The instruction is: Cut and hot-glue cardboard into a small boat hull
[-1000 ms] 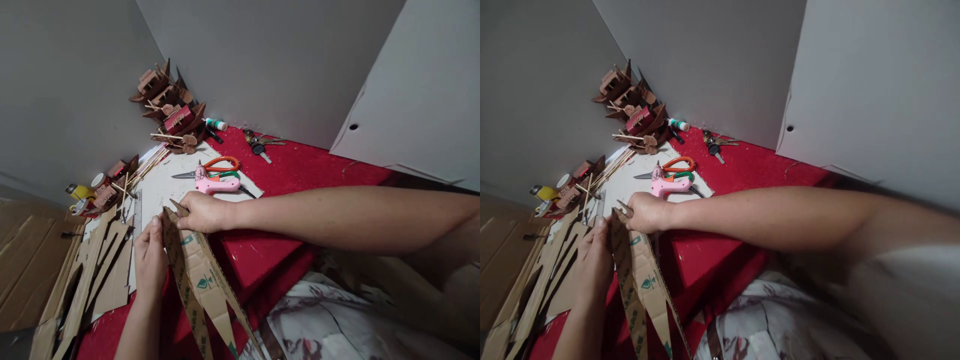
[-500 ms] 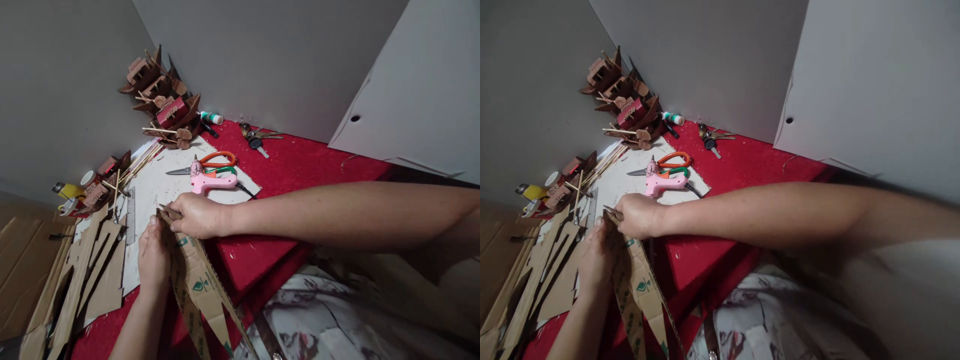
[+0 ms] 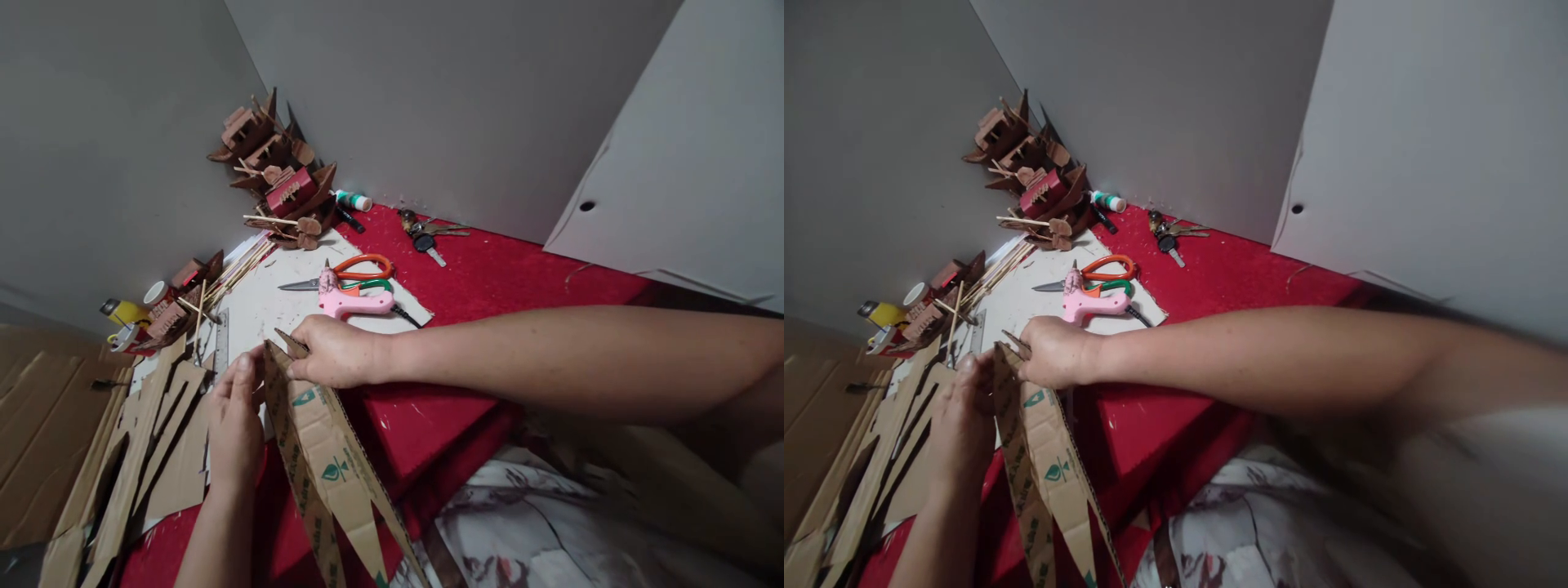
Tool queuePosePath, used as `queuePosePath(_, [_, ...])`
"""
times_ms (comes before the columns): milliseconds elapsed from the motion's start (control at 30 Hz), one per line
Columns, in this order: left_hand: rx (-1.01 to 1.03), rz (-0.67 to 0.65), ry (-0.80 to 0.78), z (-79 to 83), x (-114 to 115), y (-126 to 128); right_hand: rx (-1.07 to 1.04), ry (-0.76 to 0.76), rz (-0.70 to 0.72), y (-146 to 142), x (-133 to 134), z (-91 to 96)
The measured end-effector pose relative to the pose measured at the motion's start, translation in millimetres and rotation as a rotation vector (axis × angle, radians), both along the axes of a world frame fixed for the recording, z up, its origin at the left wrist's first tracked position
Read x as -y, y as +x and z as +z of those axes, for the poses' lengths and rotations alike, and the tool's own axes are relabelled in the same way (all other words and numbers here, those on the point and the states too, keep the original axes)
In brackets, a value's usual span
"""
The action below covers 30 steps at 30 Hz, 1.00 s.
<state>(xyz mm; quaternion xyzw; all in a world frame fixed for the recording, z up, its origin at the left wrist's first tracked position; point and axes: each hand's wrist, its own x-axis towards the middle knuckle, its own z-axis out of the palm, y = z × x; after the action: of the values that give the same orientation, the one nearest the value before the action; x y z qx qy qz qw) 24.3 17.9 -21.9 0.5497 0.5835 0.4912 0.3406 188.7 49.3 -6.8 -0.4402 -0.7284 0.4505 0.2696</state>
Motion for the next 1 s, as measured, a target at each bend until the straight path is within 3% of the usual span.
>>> queuePosePath(133, [-0.097,0.094,0.113,0.9,2.1,-7.8,-0.008,0.009,0.021,-0.6,-1.9,-4.5])
queuePosePath(333, [-0.319,0.080,0.233,-1.0,9.2,-0.2,-0.013,0.019,0.049,-1.9,-4.4,-11.7])
queuePosePath(767, [-0.296,0.095,0.238,-8.9,10.1,4.9,-0.009,0.006,0.030,-0.1,-2.3,-8.3])
queuePosePath(1000, [-0.268,0.035,0.224,-6.5,8.3,7.7,-0.027,-0.093,0.043,0.2,-1.0,-5.3])
